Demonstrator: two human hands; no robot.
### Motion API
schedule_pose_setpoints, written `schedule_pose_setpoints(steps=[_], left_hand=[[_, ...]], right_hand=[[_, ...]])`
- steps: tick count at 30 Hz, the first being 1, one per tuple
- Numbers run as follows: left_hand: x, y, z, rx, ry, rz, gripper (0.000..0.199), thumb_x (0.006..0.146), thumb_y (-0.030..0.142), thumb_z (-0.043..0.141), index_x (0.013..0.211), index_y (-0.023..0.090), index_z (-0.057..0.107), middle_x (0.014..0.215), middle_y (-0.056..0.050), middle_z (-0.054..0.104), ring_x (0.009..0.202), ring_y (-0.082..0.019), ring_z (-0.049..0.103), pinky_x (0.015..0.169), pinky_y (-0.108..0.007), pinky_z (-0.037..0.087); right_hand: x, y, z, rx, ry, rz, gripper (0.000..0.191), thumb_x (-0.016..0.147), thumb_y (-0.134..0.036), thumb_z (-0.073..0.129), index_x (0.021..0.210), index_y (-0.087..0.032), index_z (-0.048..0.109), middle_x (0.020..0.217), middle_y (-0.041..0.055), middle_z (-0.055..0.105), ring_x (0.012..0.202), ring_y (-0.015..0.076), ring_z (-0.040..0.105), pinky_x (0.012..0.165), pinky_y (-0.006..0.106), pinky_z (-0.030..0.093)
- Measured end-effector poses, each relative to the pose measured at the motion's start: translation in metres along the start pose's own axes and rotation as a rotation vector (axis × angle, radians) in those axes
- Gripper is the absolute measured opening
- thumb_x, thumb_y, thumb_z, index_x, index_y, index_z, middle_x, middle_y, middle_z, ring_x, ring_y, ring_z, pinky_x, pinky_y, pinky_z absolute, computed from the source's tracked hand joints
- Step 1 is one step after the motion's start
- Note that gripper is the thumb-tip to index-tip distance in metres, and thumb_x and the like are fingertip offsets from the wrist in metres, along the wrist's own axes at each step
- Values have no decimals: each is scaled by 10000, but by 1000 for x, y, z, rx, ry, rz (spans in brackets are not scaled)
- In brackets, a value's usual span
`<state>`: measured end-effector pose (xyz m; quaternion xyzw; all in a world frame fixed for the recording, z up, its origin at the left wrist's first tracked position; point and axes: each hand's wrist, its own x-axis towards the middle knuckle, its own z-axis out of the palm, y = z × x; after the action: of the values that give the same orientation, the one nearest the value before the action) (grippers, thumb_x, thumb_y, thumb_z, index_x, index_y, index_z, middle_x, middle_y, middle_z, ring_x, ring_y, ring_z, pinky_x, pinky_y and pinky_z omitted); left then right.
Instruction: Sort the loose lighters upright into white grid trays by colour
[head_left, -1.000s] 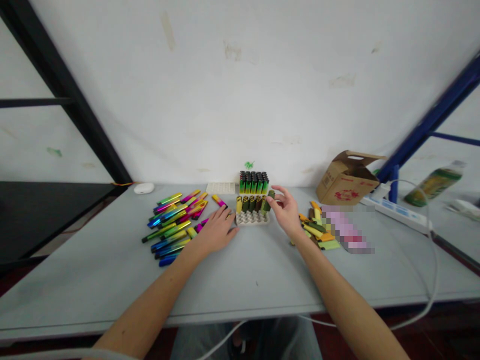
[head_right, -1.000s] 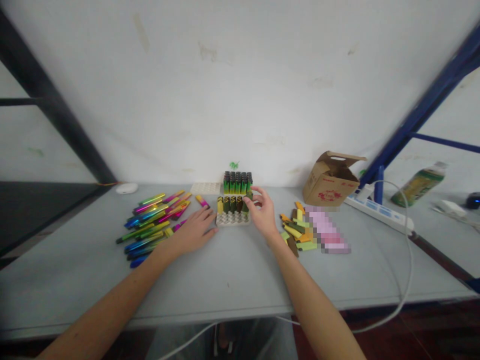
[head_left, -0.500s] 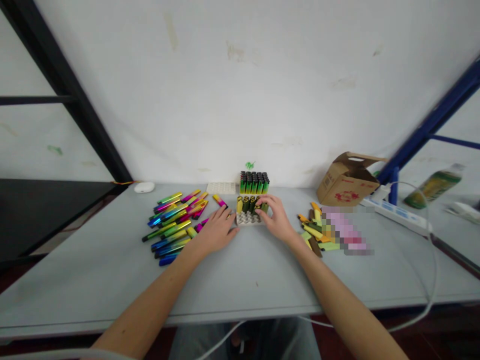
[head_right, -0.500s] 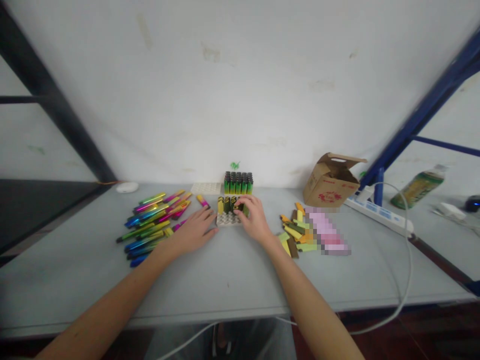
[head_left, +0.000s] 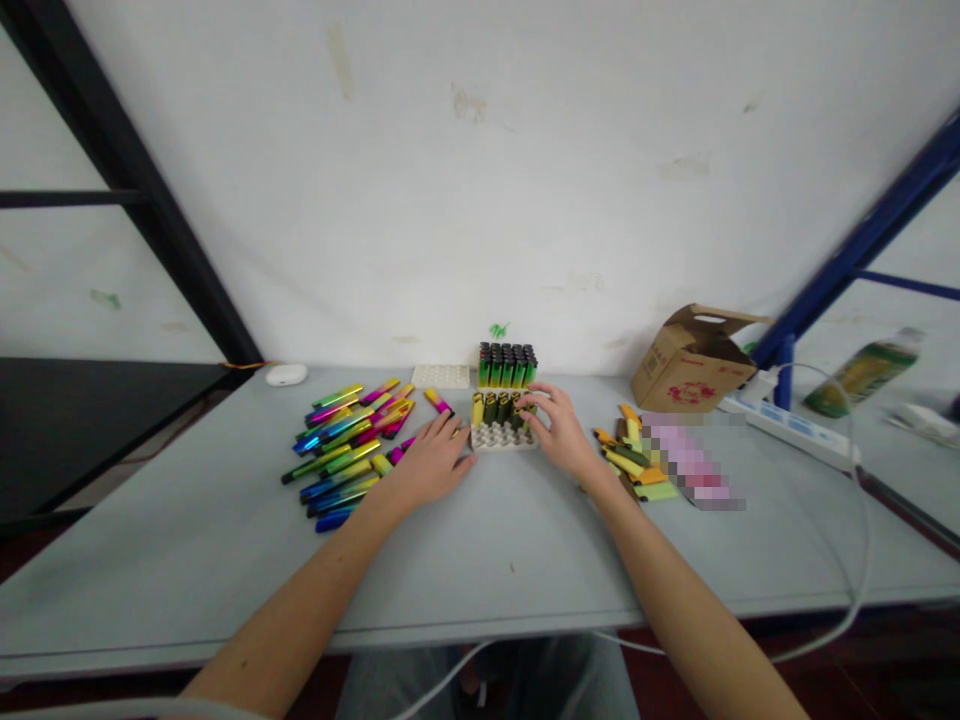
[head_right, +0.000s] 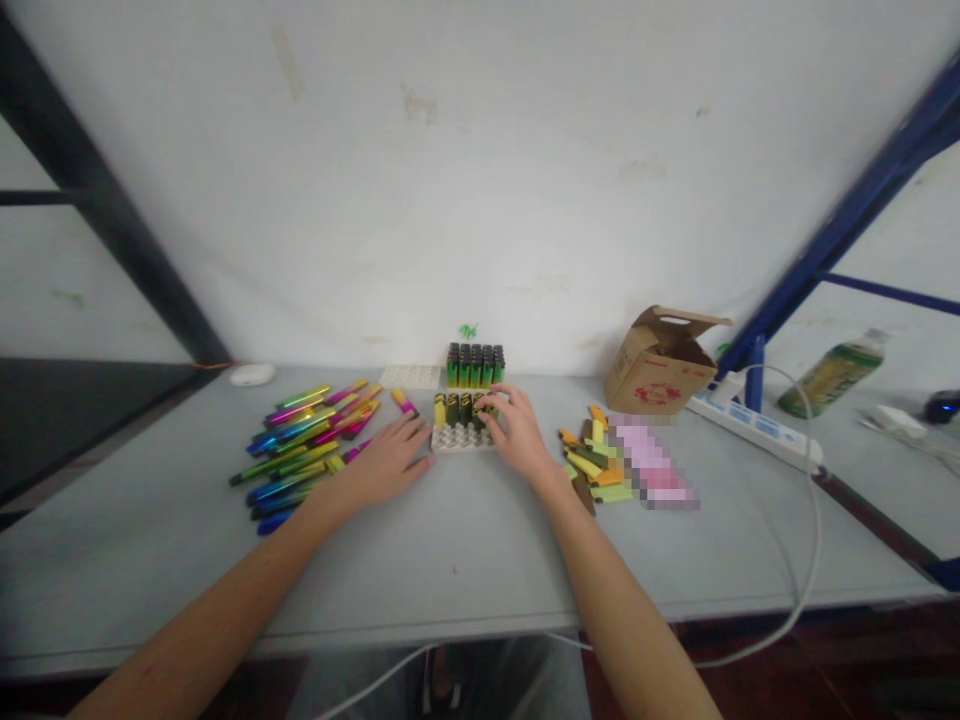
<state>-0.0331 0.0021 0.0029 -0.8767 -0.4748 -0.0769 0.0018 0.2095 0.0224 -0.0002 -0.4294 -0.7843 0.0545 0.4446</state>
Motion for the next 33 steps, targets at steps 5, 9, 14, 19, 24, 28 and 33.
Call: schedule_pose_setpoints(steps=[5,9,14,19,24,28,33], left_hand=[[0,1,-1,0,-2,-7,476,939,371,409,1326,105,490,1400,-186,483,1384,-327,338,1117,-465,312],[0,2,-2,15,-20,-18,490,939,371,413,1341,100,479,1421,-175,467,1394,-323,322,1133,-446,290],[1,2,-2,3,-25,-23,492,937,374,413,1344,104,473,1427,-182,461,1403,-321,309,1134,-454,285],[0,2,-3,1,-35,-26,492,936,366,411,1345,99,471,1432,-191,457,1401,-325,313,1128,-470,291],[0,1,-1,-2,-8,-13,479,930,374,418,1325,113,489,1414,-185,475,1393,-322,326,1123,-461,298],[1,-1,2,-5,1,-13,473,933,380,415,1323,122,489,1409,-175,478,1395,-314,324,1127,-452,291],[1,-1,2,-18,0,-7,483,936,375,421,1329,103,487,1409,-189,473,1394,-325,323,1126,-458,292]], right_hand=[[1,2,1,23,18,29,174,912,-254,520,1015,-226,658,1188,111,559,1187,240,500,1045,441,384],[1,1,3,103,22,49,159,911,-267,527,990,-226,659,1147,101,584,1171,233,514,1036,424,390],[2,2,7,165,23,71,171,913,-289,522,990,-219,657,1113,94,601,1124,226,540,1021,410,394],[2,3,8,129,49,121,185,896,-273,525,986,-208,672,1112,103,592,1110,231,545,1019,418,400],[0,-2,2,39,93,121,220,855,-229,548,1029,-219,682,1171,111,570,1146,246,526,1031,445,401],[0,-4,0,-18,99,105,185,842,-209,556,935,-218,715,1134,110,596,1114,251,545,1014,456,413],[1,-5,-4,-20,56,103,209,842,-222,556,991,-192,700,1122,120,609,1095,242,563,1007,423,427]])
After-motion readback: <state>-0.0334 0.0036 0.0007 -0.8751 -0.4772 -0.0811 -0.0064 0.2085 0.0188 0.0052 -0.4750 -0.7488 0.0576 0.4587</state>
